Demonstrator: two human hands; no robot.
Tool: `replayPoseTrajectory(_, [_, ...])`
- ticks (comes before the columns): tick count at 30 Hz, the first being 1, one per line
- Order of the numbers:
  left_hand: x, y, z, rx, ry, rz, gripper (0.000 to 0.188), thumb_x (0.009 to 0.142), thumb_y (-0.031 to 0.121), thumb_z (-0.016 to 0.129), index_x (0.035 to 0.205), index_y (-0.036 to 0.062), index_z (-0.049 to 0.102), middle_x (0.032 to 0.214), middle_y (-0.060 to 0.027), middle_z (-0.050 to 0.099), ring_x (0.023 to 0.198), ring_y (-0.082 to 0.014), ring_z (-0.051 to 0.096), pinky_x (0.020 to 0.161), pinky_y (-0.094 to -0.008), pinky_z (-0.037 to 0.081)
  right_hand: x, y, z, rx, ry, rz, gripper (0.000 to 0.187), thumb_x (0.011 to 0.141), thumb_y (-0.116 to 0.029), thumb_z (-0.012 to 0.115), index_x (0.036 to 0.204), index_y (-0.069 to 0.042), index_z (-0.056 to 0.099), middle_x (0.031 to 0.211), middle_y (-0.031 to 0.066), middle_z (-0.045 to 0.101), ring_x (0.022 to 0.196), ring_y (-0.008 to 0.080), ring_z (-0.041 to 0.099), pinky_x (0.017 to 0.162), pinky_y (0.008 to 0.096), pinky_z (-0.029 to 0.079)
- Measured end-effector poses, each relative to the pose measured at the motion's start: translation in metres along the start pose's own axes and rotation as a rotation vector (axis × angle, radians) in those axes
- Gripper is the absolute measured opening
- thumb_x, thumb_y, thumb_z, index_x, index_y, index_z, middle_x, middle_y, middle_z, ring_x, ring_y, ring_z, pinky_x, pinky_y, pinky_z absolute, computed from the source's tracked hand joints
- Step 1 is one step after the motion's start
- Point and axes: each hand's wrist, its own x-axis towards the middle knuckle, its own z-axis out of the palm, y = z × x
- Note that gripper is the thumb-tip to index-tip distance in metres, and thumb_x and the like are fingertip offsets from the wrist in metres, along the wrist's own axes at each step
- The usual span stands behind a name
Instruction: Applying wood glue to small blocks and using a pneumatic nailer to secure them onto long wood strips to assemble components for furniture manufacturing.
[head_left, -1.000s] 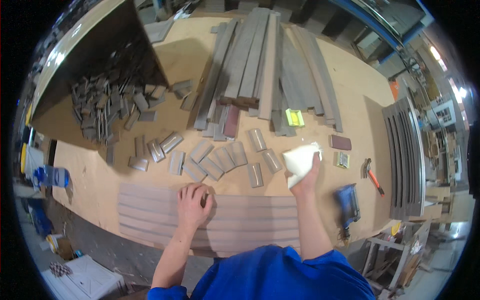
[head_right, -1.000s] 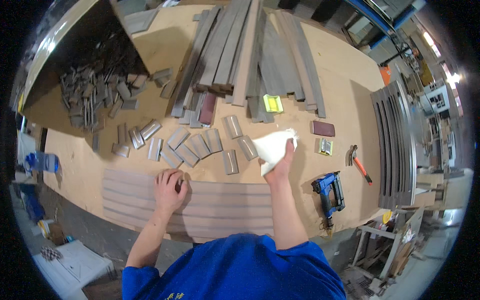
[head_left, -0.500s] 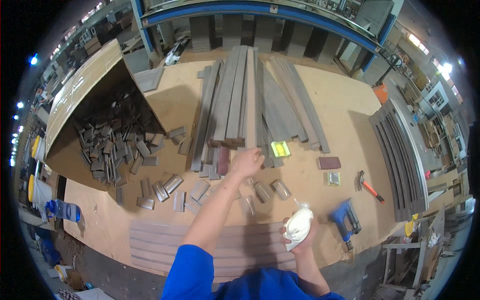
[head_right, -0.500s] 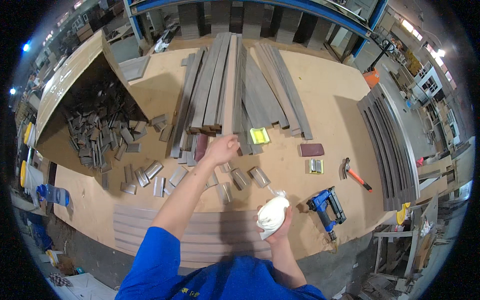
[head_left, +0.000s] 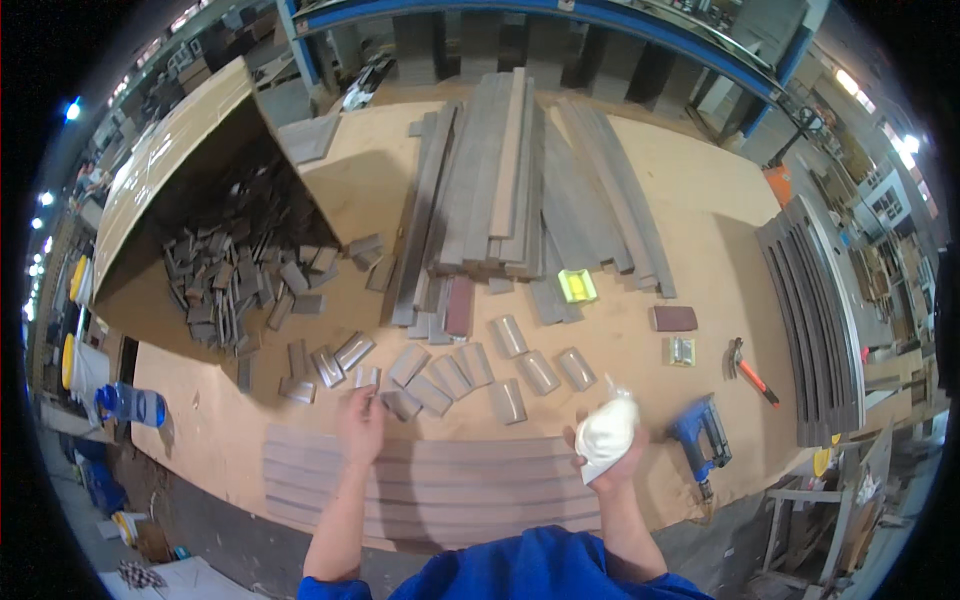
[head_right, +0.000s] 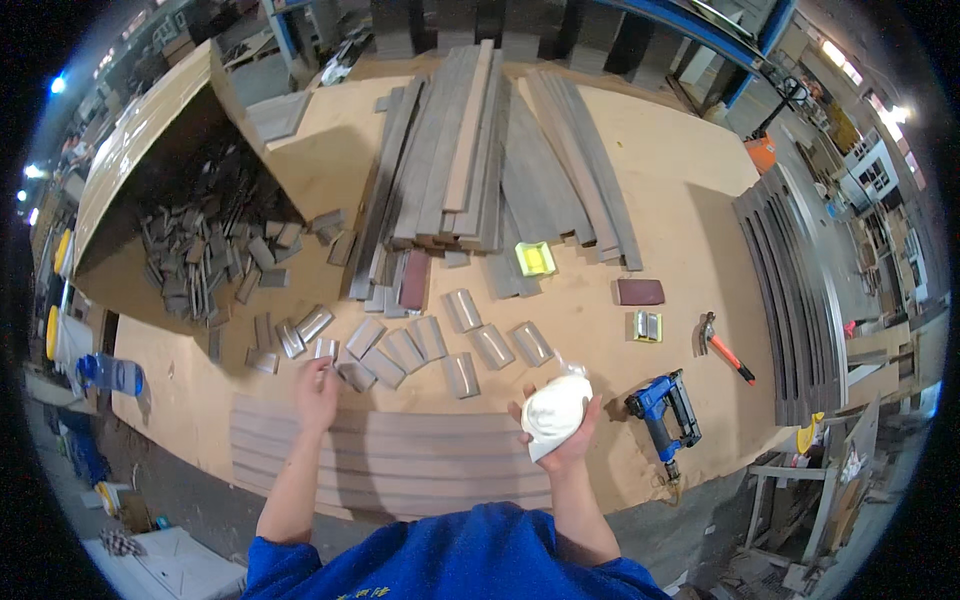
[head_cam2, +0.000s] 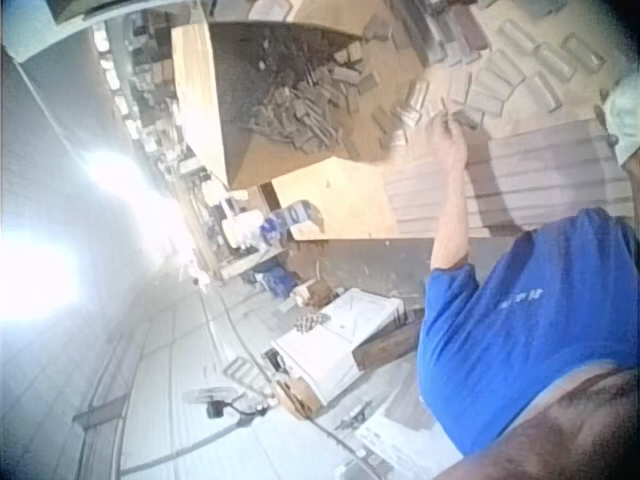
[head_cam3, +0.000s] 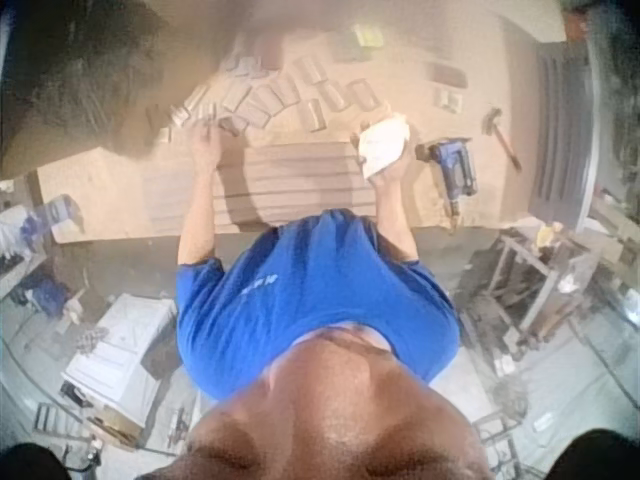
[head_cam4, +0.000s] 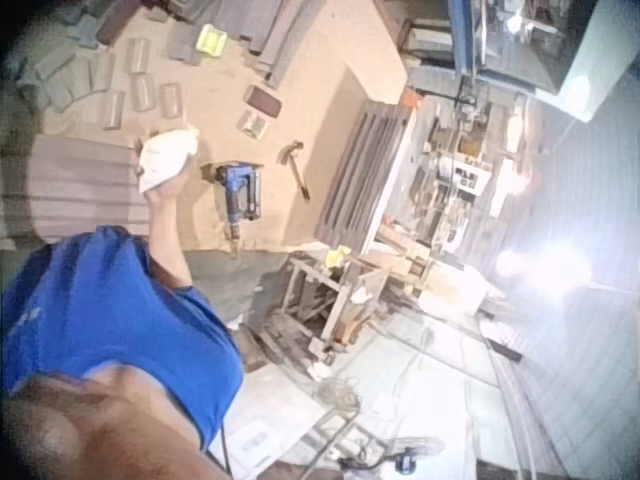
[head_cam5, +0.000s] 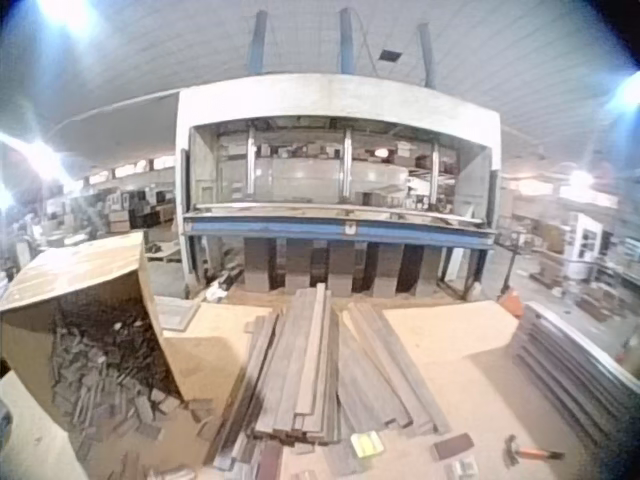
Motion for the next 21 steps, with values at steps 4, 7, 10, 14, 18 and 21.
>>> replayPoseTrajectory(4, [-0.044, -0.04, -0.041, 0.271, 0.119, 0.008, 0.028, 0.095, 0.012, 0.066, 0.122, 0.0069, 0.07, 0.125, -0.016, 0.067, 0.121, -0.0364, 0.059, 0.103, -0.0479, 0.048, 0.032, -0.002, 0.022, -0.134, -0.01, 0.047, 0.064, 0.098, -0.071, 0.051, 0.137, -0.021, 0.059, 0.122, 0.0075, 0.067, 0.107, 0.0334, 0.066, 0.06, 0.0401, 0.054])
replayPoseTrajectory(7, [-0.049, -0.038, -0.042, 0.407, 0.156, 0.059, 0.033, 0.093, 0.015, 0.067, 0.126, 0.01, 0.067, 0.132, -0.0135, 0.062, 0.126, -0.0352, 0.054, 0.11, -0.0508, 0.039, 0.067, 0.005, 0.035, -0.576, 0.201, -0.134, 0.06, 0.101, -0.071, 0.047, 0.132, -0.021, 0.058, 0.114, 0.0055, 0.069, 0.096, 0.0214, 0.07, 0.048, 0.0363, 0.047])
replayPoseTrajectory(10, [-0.048, -0.034, -0.044, 0.459, 0.169, -0.003, 0.035, 0.092, 0.019, 0.069, 0.126, 0.0113, 0.067, 0.134, -0.0109, 0.061, 0.126, -0.0334, 0.054, 0.112, -0.0506, 0.037, 0.111, 0.026, 0.053, -0.893, 0.266, -0.344, 0.057, 0.102, -0.049, 0.065, 0.139, -0.007, 0.056, 0.12, 0.0062, 0.07, 0.101, 0.0221, 0.072, 0.077, 0.039, 0.058])
replayPoseTrajectory(14, [-0.049, -0.036, -0.048, 0.441, 0.165, -0.022, 0.035, 0.09, 0.019, 0.069, 0.125, 0.0117, 0.067, 0.133, -0.0099, 0.062, 0.126, -0.0329, 0.055, 0.112, -0.0495, 0.037, 0.157, 0.049, 0.066, -1.267, 0.306, -0.503, 0.049, 0.094, -0.029, 0.082, 0.129, 0.002, 0.067, 0.118, 0.0076, 0.075, 0.101, 0.0181, 0.071, 0.092, 0.0345, 0.055])
replayPoseTrajectory(18, [-0.049, -0.034, -0.046, 0.429, 0.17, -0.008, 0.036, 0.09, 0.021, 0.069, 0.124, 0.0124, 0.067, 0.132, -0.0096, 0.062, 0.126, -0.0326, 0.055, 0.112, -0.0492, 0.037, 0.174, 0.073, 0.086, -1.497, 0.227, -0.628, 0.042, 0.09, -0.027, 0.085, 0.115, 0.005, 0.076, 0.107, 0.0101, 0.078, 0.098, 0.0169, 0.072, 0.088, 0.0334, 0.056])
replayPoseTrajectory(21, [-0.049, -0.033, -0.047, 0.418, 0.172, -0.013, 0.036, 0.09, 0.022, 0.069, 0.124, 0.0125, 0.068, 0.131, -0.0096, 0.062, 0.125, -0.033, 0.055, 0.111, -0.0494, 0.038, 0.189, 0.079, 0.083, -1.543, 0.178, -0.681, 0.039, 0.09, -0.025, 0.086, 0.114, 0.004, 0.077, 0.104, 0.0102, 0.079, 0.096, 0.0162, 0.073, 0.087, 0.0327, 0.056])
